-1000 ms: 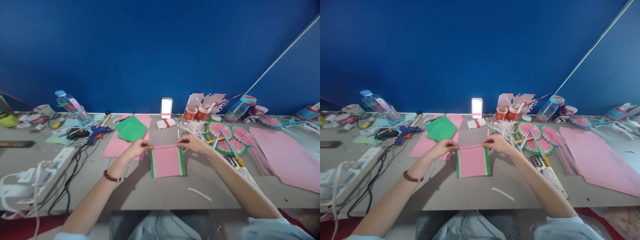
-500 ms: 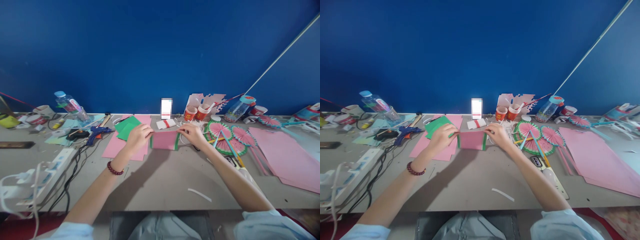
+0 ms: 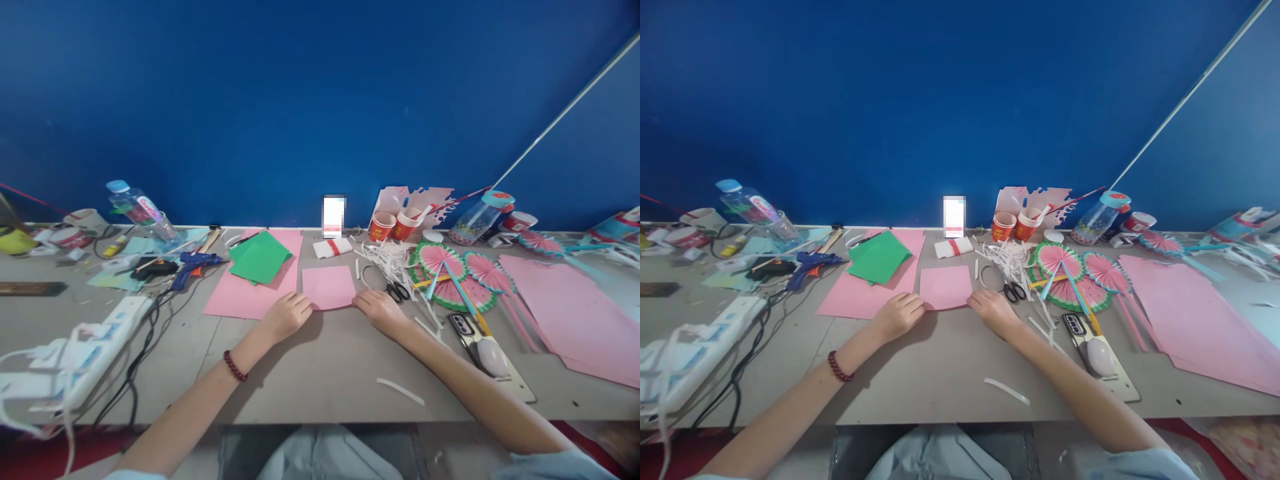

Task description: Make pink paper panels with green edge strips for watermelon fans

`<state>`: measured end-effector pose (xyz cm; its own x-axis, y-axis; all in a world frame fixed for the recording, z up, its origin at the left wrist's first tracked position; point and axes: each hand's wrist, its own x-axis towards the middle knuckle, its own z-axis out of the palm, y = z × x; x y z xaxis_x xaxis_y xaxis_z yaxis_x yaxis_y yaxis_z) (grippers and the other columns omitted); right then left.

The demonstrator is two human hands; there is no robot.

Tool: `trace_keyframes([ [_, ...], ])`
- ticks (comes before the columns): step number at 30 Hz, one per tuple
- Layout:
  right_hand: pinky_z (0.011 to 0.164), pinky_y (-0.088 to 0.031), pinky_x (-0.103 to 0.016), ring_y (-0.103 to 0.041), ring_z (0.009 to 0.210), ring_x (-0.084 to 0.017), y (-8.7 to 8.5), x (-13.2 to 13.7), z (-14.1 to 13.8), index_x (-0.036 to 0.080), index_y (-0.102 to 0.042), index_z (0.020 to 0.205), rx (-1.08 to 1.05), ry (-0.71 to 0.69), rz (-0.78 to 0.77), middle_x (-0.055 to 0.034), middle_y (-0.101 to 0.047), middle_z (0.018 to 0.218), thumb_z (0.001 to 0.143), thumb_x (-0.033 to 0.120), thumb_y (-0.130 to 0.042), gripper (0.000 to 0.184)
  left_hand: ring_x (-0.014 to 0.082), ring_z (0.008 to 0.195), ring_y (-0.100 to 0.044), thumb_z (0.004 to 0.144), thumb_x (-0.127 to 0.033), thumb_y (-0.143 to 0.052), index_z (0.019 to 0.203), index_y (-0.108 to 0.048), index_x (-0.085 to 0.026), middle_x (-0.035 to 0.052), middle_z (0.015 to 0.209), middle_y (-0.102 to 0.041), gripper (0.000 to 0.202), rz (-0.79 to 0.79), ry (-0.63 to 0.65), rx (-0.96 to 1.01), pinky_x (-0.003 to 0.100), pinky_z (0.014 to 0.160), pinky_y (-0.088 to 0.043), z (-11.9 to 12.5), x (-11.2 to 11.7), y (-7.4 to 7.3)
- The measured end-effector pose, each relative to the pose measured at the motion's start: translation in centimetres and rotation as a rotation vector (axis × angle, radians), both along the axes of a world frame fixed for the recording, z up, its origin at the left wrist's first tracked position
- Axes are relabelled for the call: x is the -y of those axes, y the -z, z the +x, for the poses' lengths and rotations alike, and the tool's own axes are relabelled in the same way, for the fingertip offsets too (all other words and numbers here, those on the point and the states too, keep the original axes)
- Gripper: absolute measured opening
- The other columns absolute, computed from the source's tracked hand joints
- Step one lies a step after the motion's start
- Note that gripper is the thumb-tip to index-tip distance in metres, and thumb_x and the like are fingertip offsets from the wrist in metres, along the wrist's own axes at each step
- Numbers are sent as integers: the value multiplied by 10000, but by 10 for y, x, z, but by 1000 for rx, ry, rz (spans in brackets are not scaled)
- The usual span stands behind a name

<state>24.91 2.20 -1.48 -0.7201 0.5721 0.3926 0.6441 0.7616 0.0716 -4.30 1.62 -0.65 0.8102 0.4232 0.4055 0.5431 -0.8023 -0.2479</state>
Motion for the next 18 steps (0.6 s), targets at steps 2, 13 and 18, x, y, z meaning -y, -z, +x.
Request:
trace_keyframes([
  [2, 735, -434, -295, -570, 804, -180, 0, 2, -1, 159, -645, 909, -7, 10, -36, -82, -648, 849, 900, 57, -408, 258, 185, 726, -512, 876, -104, -481, 743, -550, -160, 48, 747, -565, 160, -64, -16, -23, 313, 651, -384, 0, 3, 0],
  [13, 800, -472, -344, -613, 847, -209, -4, 5, -4, 165, -668, 929, -135, 40, -177, -109, -686, 886, 942, 181, -416, 253, 206, 860, -578, 928, -123, -442, 1040, -615, -154, 69, 888, -610, 208, -342, -80, 58, 332, 752, -454, 30, 3, -10],
  [18, 828, -473, -342, -604, 879, -211, -7, 4, -5, 168, -681, 915, -226, 47, -307, -107, -683, 909, 933, 192, -449, 234, 197, 877, -593, 948, -178, -450, 971, -670, -174, 66, 869, -627, 222, -501, -165, 172, 310, 767, -462, 38, 1, -8],
])
